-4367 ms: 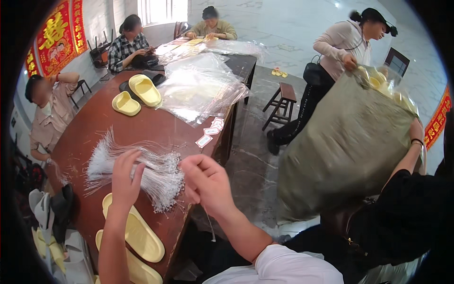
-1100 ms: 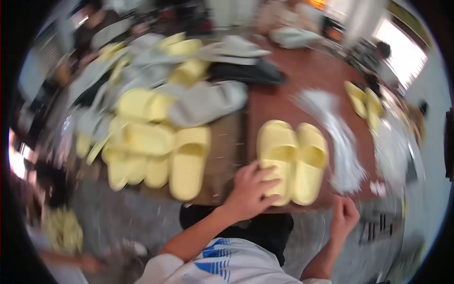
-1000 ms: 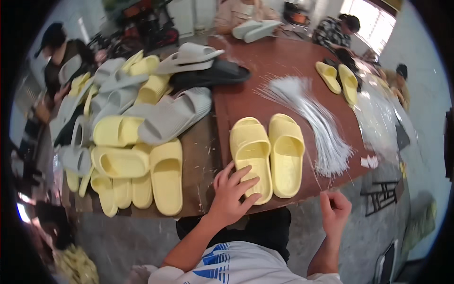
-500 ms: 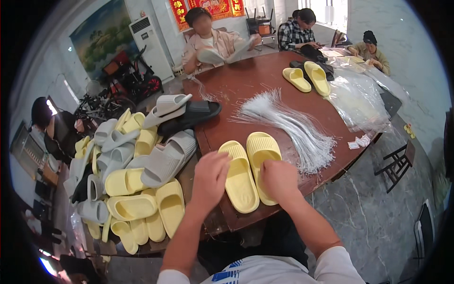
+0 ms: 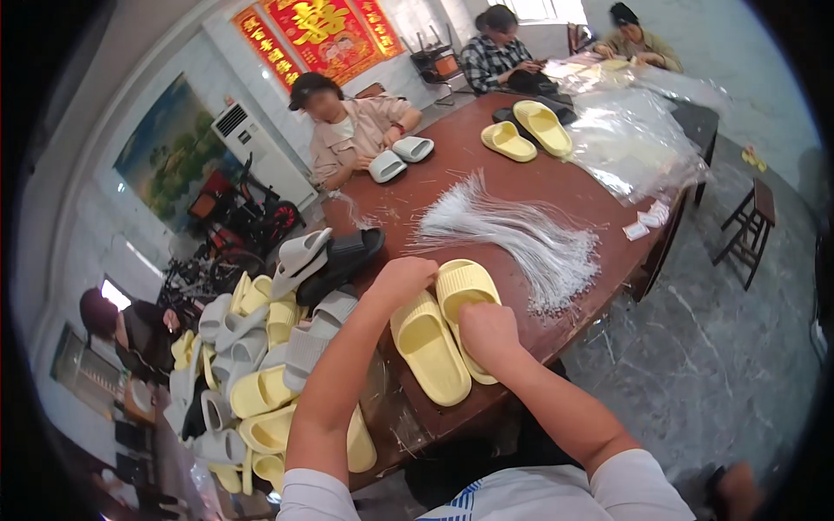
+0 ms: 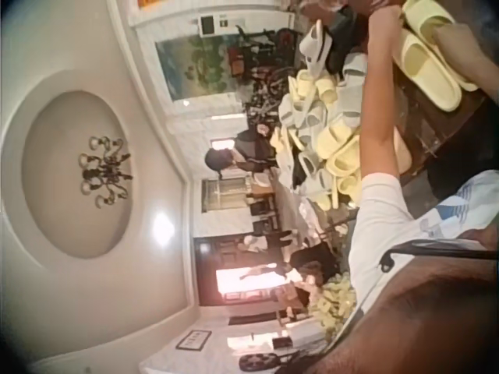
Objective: The person pairs slides together by threading and securing plastic fasteners through each pair by hand.
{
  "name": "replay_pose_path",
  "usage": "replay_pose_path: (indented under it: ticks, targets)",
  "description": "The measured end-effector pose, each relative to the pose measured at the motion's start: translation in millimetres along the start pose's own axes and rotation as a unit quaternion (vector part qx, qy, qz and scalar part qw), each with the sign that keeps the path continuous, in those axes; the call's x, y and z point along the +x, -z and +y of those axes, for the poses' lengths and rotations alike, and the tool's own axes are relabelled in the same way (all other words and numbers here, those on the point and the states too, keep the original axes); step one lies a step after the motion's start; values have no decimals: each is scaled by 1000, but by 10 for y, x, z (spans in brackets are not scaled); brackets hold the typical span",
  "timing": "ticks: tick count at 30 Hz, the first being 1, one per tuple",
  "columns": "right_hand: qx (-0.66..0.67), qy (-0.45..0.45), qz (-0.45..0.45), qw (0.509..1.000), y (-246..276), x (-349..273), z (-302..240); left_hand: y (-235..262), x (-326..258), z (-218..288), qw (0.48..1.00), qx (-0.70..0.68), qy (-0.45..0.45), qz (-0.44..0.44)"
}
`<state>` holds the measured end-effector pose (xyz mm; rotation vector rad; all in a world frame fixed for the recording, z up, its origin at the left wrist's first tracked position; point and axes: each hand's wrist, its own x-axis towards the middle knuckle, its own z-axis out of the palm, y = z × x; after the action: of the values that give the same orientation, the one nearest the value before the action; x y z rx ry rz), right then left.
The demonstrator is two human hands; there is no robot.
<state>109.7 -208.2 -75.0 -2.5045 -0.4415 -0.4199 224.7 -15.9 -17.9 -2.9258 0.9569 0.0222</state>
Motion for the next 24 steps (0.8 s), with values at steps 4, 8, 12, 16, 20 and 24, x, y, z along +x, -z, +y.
replay_pose_path:
  ticks: [4, 8, 12, 16, 20, 24]
  targets:
    - [72, 1, 1, 997, 178, -133, -13, 63, -242, -239, 992, 26, 52, 113]
    - [140, -2, -1, 990, 413, -278, -46, 97, -428, -368, 950, -160, 197, 181]
    - [191, 38, -24, 981, 260, -395, -126, 53, -498, -225, 811, -465, 335, 119]
    - [210, 78, -49, 973, 98, -311, -273, 143, -525, -94, 746, -546, 381, -8]
    - [157, 74, -52, 983, -60, -130, -447, 71, -617, -203, 723, -564, 375, -136]
    - [118, 49, 7, 992, -214, -56, -526, -81, -703, -367, 679, -618, 350, -186]
